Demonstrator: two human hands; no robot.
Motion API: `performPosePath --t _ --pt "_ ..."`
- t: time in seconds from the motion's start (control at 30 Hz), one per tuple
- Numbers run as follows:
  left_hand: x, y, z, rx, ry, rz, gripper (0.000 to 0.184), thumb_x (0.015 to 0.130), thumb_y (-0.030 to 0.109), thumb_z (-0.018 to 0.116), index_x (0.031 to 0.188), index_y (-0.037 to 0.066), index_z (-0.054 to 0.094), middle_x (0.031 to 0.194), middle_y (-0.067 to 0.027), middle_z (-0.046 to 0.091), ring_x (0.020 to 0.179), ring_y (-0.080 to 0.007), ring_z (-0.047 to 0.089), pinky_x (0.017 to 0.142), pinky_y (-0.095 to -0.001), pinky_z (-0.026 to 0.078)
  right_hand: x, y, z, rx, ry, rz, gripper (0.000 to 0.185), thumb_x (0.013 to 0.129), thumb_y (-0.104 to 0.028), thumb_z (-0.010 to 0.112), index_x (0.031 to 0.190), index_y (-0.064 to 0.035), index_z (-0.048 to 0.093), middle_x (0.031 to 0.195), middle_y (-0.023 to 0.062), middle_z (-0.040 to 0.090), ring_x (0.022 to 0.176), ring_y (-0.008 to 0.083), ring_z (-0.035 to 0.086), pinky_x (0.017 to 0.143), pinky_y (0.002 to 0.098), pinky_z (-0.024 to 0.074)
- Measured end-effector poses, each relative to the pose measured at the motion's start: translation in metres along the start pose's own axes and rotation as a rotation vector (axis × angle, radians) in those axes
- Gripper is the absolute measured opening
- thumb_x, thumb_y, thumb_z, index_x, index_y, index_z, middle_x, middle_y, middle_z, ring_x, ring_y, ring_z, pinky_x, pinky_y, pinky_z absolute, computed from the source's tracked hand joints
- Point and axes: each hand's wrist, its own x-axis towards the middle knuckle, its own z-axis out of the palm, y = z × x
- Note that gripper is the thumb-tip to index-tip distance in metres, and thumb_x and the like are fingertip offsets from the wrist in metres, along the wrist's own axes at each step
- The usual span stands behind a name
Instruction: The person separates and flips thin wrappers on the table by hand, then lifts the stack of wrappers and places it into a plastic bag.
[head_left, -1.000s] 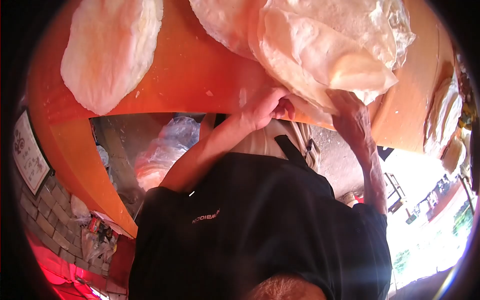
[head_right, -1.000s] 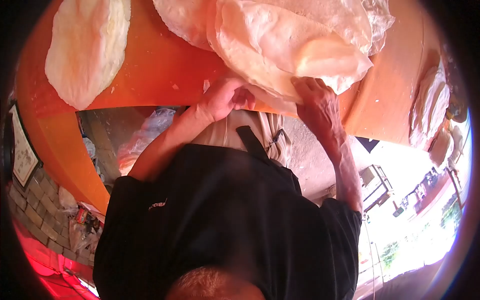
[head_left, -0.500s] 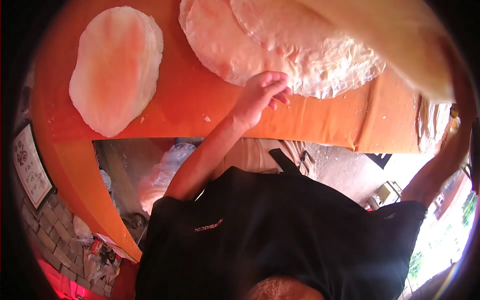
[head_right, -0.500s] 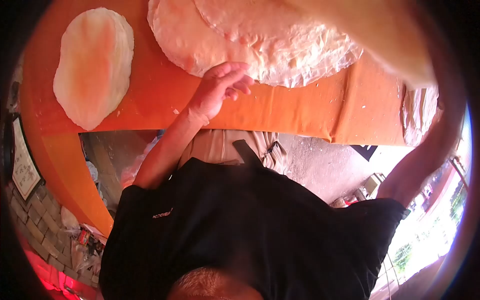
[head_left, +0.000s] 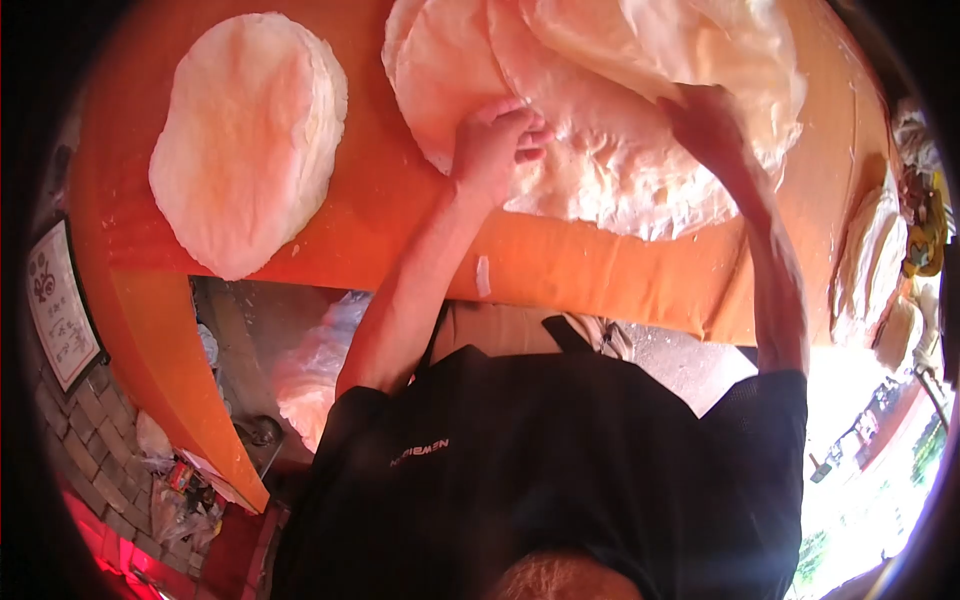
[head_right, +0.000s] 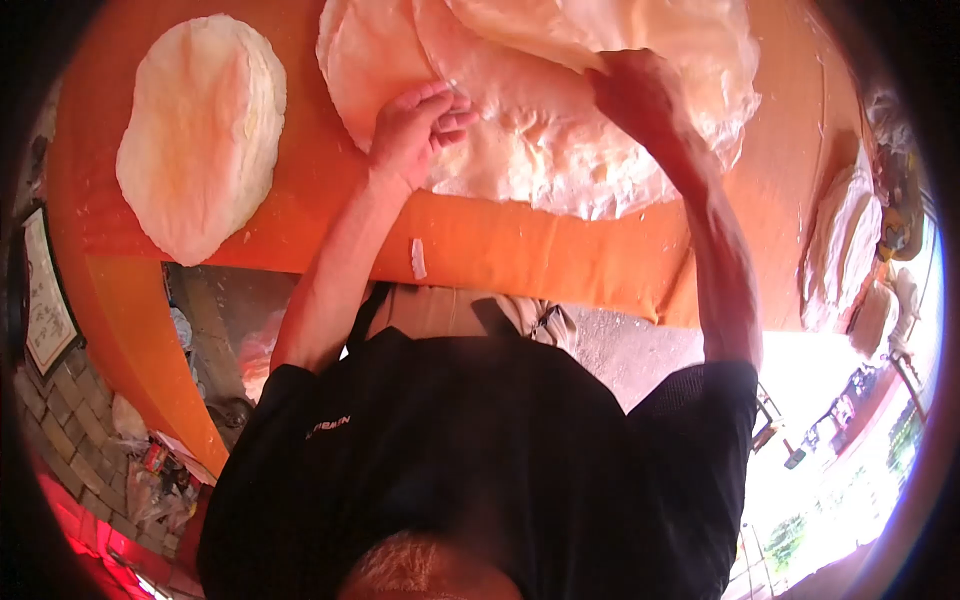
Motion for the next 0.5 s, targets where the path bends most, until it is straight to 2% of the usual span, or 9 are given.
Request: performPosePath --t 0.03,0.1,0.17,0.2,0.23,0.33,0.37,0.47,0.5 --pt "0.001 0.003 0.002 0.041 0.038 0.031 0.030 0.089 0.014 0.059 0.113 -0.003 0.052 0.100 -0.0118 0.063 0.087 -0.0222 0.066 0.070 -0.0324 0.051 0.006 0.001 -0.014 0.002 -0.002 -0.002 0.030 0.087 -0.034 0.061 0.086 -0.0044 0.068 0.075 0.0215 0.064 0.071 0.0358 0.063 0.066 0.0463 0.0484" --pt "-0.004 0.006 0.014 0.127 0.090 0.078 0.029 0.088 0.013 0.060 0.110 -0.004 0.052 0.093 -0.0105 0.064 0.080 -0.0202 0.066 0.066 -0.0312 0.051 0.008 0.014 -0.073 0.258 0.017 0.281 0.034 0.084 -0.035 0.062 0.088 -0.0020 0.068 0.075 0.0193 0.066 0.066 0.0336 0.063 0.064 0.0430 0.0481" --pt "-0.001 0.010 0.018 0.223 0.123 0.132 0.030 0.087 0.014 0.062 0.108 -0.005 0.052 0.089 -0.0100 0.063 0.076 -0.0185 0.064 0.064 -0.0302 0.051 0.001 0.027 -0.122 0.469 0.192 0.208 0.040 0.085 -0.035 0.065 0.097 0.0034 0.067 0.073 0.0091 0.068 0.065 0.0153 0.061 0.061 0.0359 0.0460" --pt "0.002 0.011 0.018 0.271 0.146 0.157 0.030 0.087 0.014 0.063 0.107 -0.005 0.052 0.087 -0.0098 0.062 0.073 -0.0177 0.064 0.063 -0.0297 0.050 -0.009 0.023 -0.152 0.419 0.045 0.326 0.039 0.086 -0.034 0.065 0.100 0.0021 0.066 0.073 0.0031 0.066 0.064 0.0104 0.057 0.060 0.0313 0.0448" --pt "0.007 0.009 0.015 0.257 0.186 0.241 0.032 0.085 0.015 0.066 0.106 -0.006 0.052 0.088 -0.0106 0.061 0.072 -0.0166 0.062 0.062 -0.0284 0.051 -0.022 0.013 -0.167 0.530 0.086 0.374 0.037 0.085 -0.033 0.066 0.101 0.0012 0.067 0.074 0.0005 0.065 0.066 0.0080 0.055 0.062 0.0271 0.0433" --pt "0.002 0.041 0.032 0.176 0.214 0.348 0.034 0.084 0.014 0.065 0.108 -0.006 0.052 0.089 -0.0116 0.061 0.074 -0.0162 0.063 0.061 -0.0276 0.052 -0.061 0.000 -0.187 0.807 0.160 0.479 0.031 0.081 -0.022 0.072 0.102 -0.0001 0.068 0.086 0.0032 0.067 0.078 0.0099 0.060 0.076 0.0256 0.0459" --pt "0.010 0.046 0.033 0.081 0.159 0.236 0.034 0.085 0.013 0.064 0.111 -0.005 0.052 0.090 -0.0122 0.061 0.076 -0.0164 0.063 0.064 -0.0280 0.053 -0.069 0.005 -0.190 0.878 0.196 0.525 0.033 0.080 -0.021 0.073 0.104 0.0003 0.067 0.089 0.0043 0.067 0.081 0.0113 0.061 0.077 0.0269 0.0460" --pt "0.043 0.054 0.039 0.243 0.138 0.401 0.038 0.084 0.014 0.065 0.114 -0.005 0.052 0.095 -0.0133 0.063 0.077 -0.0185 0.064 0.070 -0.0300 0.053 -0.093 0.053 -0.203 0.914 0.228 0.642 0.043 0.079 -0.021 0.074 0.113 0.0012 0.061 0.100 0.0084 0.066 0.091 0.0153 0.061 0.084 0.0307 0.0454" --pt "0.057 0.064 0.039 0.508 0.208 0.581 0.040 0.083 0.015 0.065 0.115 -0.005 0.052 0.096 -0.0121 0.064 0.078 -0.0187 0.064 0.073 -0.0303 0.053 -0.097 0.054 -0.208 0.815 0.345 0.680 0.050 0.079 -0.023 0.074 0.118 0.0029 0.058 0.105 0.0098 0.064 0.096 0.0183 0.059 0.088 0.0326 0.0445"
